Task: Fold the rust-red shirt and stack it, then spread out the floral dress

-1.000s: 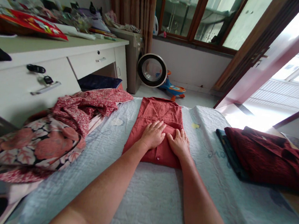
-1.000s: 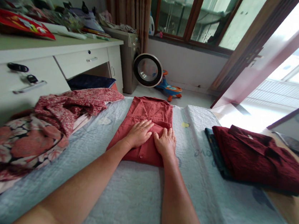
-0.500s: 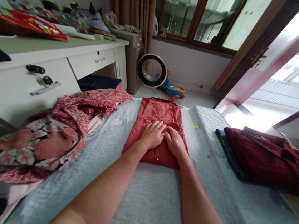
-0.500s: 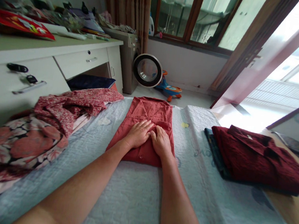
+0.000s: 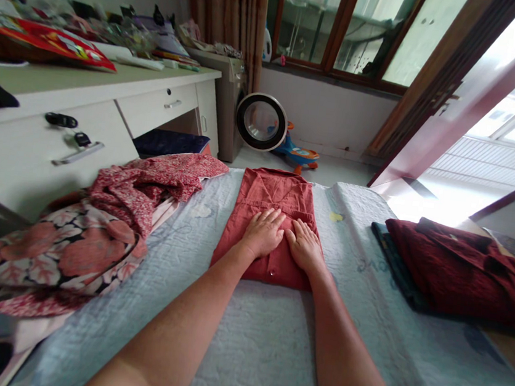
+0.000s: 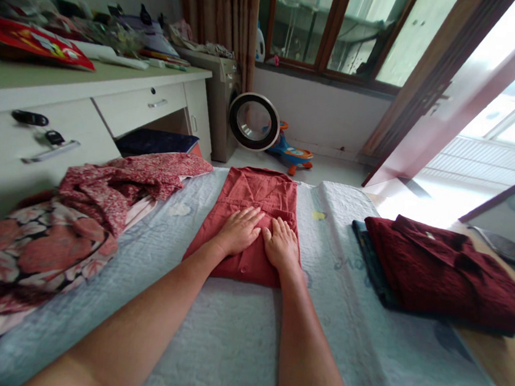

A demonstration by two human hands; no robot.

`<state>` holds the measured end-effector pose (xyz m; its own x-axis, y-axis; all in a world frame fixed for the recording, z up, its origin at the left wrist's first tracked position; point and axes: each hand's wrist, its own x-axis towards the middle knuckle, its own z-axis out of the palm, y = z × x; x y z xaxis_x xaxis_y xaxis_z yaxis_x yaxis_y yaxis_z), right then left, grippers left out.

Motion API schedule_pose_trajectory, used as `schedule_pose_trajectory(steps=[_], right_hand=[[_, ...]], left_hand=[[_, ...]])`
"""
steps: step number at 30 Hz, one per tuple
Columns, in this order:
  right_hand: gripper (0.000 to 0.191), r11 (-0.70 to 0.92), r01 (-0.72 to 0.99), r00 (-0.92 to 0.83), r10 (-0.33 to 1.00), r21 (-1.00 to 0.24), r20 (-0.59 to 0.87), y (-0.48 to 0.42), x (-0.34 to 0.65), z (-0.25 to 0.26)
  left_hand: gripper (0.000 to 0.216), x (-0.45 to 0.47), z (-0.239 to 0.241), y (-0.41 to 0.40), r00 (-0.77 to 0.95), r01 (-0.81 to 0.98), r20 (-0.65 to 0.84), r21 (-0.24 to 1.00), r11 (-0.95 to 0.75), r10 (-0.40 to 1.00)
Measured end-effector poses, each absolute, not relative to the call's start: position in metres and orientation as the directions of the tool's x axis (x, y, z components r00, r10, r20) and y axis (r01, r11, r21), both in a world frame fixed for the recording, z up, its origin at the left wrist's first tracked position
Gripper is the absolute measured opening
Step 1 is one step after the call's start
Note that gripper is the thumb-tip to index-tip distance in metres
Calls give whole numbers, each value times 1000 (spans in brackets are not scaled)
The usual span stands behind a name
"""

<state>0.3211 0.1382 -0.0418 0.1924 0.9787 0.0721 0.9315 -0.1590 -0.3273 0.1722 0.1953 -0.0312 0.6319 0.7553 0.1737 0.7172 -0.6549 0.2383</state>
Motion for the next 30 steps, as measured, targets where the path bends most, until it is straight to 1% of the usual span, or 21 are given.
schedule_pose_trajectory(steps=[11,15,20,23,25,28,30], right_hand=[[60,-245,921,271,961,-303,48,136,321,-39],[56,-248,917,278,959,-311,54,135,321,-40],[46,-252,911,307,943,-328,128,136,326,-43],[41,-247,883,345,918,-399,195,137,329,-43],[41,-172,865,339,893,-471,296,138,329,-41],[46,67,839,245,841,-540,483,140,325,-40],[46,166,823,173,837,-544,518,141,322,-42]], left_hand=[[52,173,-30,194,626,720,174,244,-650,760],[53,173,-30,194,628,719,179,238,-653,757],[53,173,-29,194,629,722,165,239,-649,760],[53,173,-28,194,623,729,155,240,-641,767],[53,173,-28,194,624,729,152,242,-641,767],[53,173,-29,195,627,725,148,249,-643,765],[53,173,-30,195,627,723,150,253,-643,764]])
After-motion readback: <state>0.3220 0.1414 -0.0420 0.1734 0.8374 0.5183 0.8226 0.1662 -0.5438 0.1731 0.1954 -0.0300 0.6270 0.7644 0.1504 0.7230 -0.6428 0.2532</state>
